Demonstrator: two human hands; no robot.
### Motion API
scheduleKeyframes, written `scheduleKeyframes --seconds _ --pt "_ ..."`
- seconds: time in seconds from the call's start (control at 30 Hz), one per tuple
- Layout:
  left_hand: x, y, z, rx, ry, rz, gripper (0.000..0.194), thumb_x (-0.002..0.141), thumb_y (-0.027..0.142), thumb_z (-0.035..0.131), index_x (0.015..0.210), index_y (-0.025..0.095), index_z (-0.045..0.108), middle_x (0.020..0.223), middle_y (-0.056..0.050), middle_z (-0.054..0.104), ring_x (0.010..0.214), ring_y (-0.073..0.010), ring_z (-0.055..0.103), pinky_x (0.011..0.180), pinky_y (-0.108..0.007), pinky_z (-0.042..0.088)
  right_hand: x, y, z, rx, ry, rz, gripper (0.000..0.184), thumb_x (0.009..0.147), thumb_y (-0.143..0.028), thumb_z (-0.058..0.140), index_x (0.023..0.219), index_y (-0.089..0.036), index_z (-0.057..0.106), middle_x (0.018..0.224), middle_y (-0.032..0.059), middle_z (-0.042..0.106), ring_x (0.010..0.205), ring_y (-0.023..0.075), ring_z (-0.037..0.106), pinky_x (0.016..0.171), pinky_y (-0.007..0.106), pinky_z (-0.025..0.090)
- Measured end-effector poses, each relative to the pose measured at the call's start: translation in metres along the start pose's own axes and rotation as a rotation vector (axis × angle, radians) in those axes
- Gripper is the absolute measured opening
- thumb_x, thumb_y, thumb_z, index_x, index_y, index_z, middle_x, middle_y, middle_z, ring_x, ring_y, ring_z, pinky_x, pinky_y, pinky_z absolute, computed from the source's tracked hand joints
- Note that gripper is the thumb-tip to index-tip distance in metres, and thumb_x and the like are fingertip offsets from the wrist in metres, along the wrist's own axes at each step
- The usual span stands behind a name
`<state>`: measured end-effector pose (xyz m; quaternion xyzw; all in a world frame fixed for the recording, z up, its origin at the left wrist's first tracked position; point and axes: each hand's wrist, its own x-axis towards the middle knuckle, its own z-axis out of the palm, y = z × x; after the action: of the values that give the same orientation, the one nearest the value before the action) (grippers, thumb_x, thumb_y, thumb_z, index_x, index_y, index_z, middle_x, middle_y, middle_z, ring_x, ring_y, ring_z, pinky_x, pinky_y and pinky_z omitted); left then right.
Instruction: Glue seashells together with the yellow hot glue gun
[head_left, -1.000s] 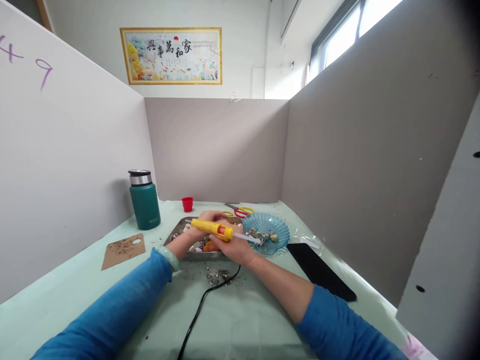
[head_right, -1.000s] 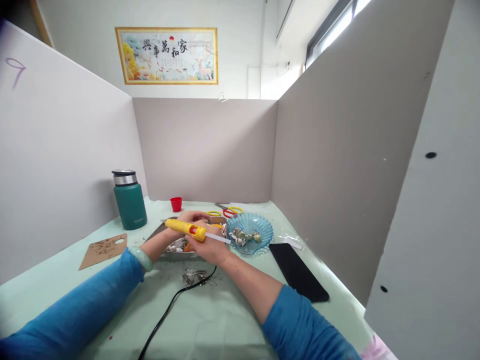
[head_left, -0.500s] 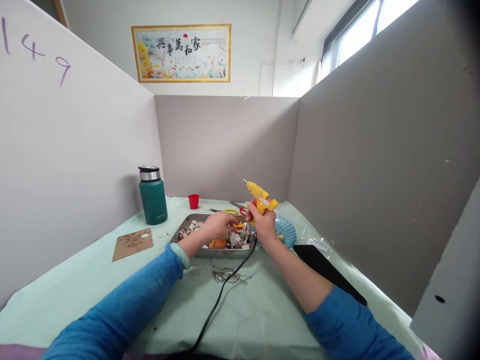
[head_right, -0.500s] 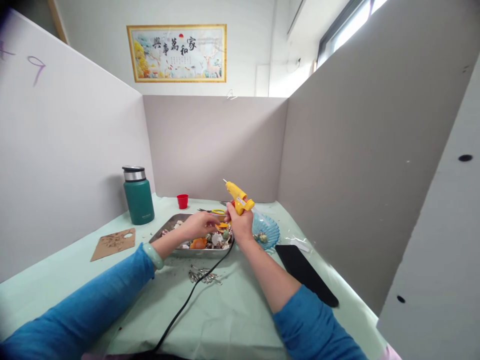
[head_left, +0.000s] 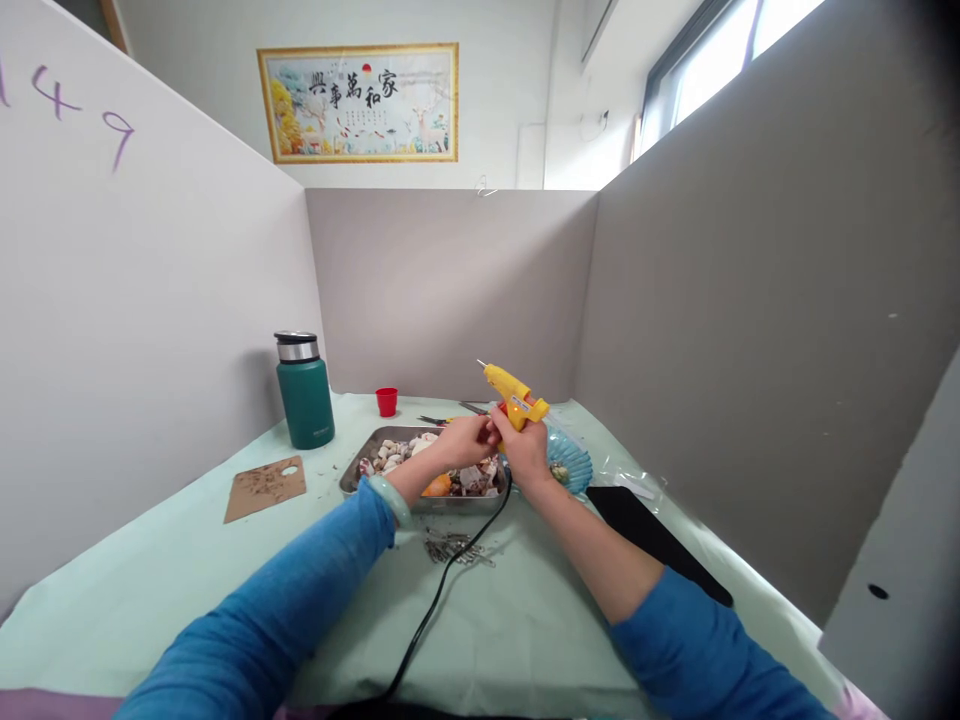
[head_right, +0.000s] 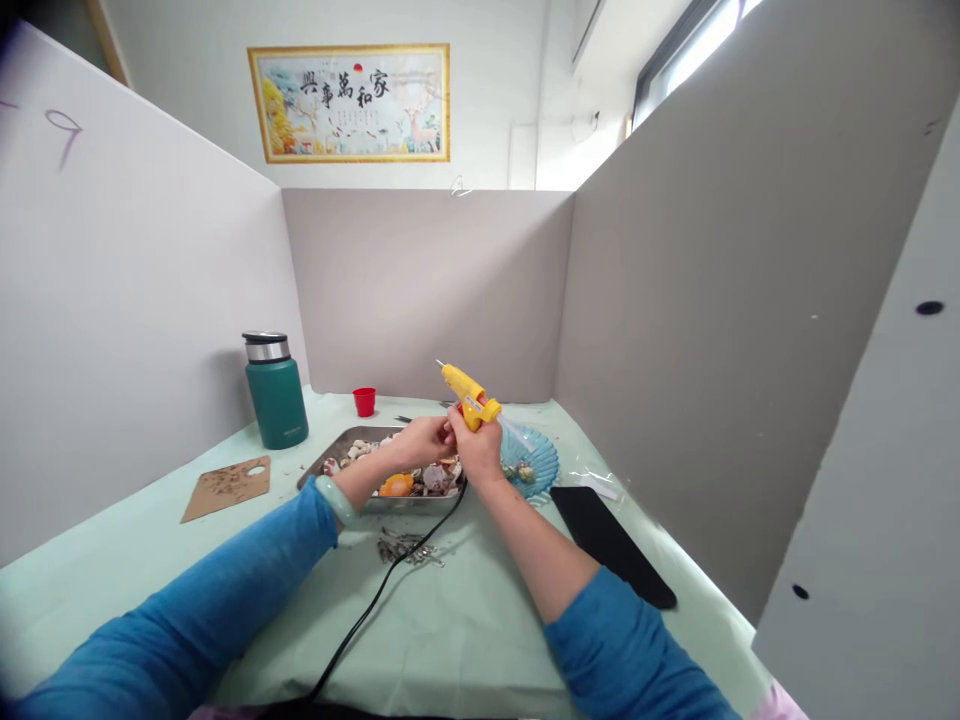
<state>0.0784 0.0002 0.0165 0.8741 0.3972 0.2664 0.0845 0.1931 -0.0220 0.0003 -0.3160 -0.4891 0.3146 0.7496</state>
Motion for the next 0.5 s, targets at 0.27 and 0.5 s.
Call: scheduleKeyframes --seconds 0.27,0.5 --pt "0.01 -0.006 0.001 -0.029 0.064 -0.02 0.014 0.075 0.018 0.057 0.085 0.017 0.067 0.075 -0.005 0.068 0.063 -0.0164 0.055 0.061 -0.024 0.039 0.0 -0.005 0.0 0.003 -0.012 -0.035 0.027 0.069 -0.04 0.07 0.079 -0.018 0.059 0.053 -0.0034 0.059 0.042 0.0119 0.051 0.05 0.026 0.048" --pt "-0.024 -0.06 -0.038 0.029 0.113 -0.162 0.018 0.071 0.02 0.06 0.081 0.02 0.075 0.074 -0.005 0.071 0.068 -0.0186 0.058 0.068 -0.024 0.041 -0.012 0.001 0.006 0.032 -0.112 0.13 0.027 0.066 -0.036 0.071 0.079 -0.017 0.057 0.054 -0.0037 0.059 0.039 0.0104 0.05 0.042 0.023 0.043"
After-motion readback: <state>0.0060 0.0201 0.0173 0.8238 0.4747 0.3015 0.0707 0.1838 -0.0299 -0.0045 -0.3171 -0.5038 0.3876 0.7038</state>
